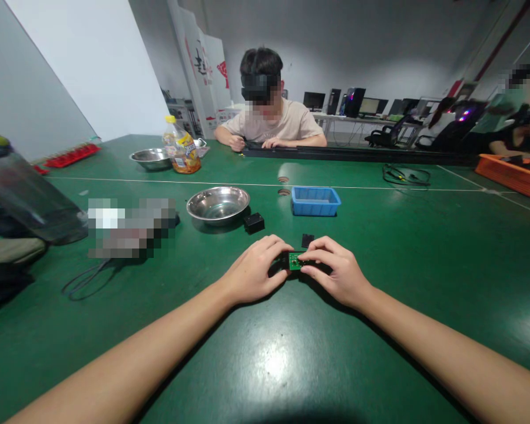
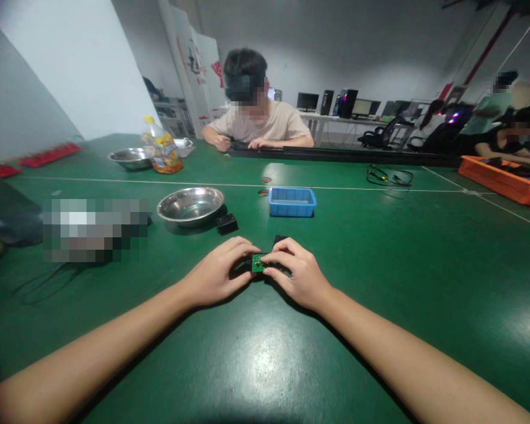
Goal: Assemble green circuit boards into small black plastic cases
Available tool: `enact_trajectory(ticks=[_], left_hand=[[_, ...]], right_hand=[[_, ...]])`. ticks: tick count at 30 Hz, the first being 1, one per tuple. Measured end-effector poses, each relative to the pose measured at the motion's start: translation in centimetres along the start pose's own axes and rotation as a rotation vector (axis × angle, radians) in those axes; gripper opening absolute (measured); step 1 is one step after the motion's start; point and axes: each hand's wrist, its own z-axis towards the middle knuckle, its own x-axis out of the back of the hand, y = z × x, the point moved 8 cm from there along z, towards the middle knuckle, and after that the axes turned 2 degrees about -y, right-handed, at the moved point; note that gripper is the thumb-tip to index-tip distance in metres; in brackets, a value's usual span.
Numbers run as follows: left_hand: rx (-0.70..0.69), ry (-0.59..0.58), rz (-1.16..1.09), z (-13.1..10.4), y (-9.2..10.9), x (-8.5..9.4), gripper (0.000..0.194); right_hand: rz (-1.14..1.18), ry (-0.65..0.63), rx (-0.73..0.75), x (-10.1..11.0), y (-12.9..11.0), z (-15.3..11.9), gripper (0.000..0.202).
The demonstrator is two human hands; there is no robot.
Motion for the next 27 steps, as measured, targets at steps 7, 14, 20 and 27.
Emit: enact_trajectory(ticks=[7,14,20,27], left_hand=[[-0.01,-0.007,0.015,0.01,0.09,-0.05,0.029],[-0.018,0.004,0.01,-0.03,0.06,-0.02,0.029],[-0.016,0.003,0.006,-0.01,0.07,0.0,0.031],[0.0,-0.012,0.011,0.03,-0.03,-0.11,0.03]], right_hand=[[0.007,0.013,-0.01,0.1,-0.14,0.11,0.007],[0.011,0.015,-0.005,0.06,-0.13,0.15,0.004],[0.003,0.013,0.011,0.07,-0.31,0.18,0.005],[-0.015,0.015,0.057,0.13,-0.65,0.18,0.006]])
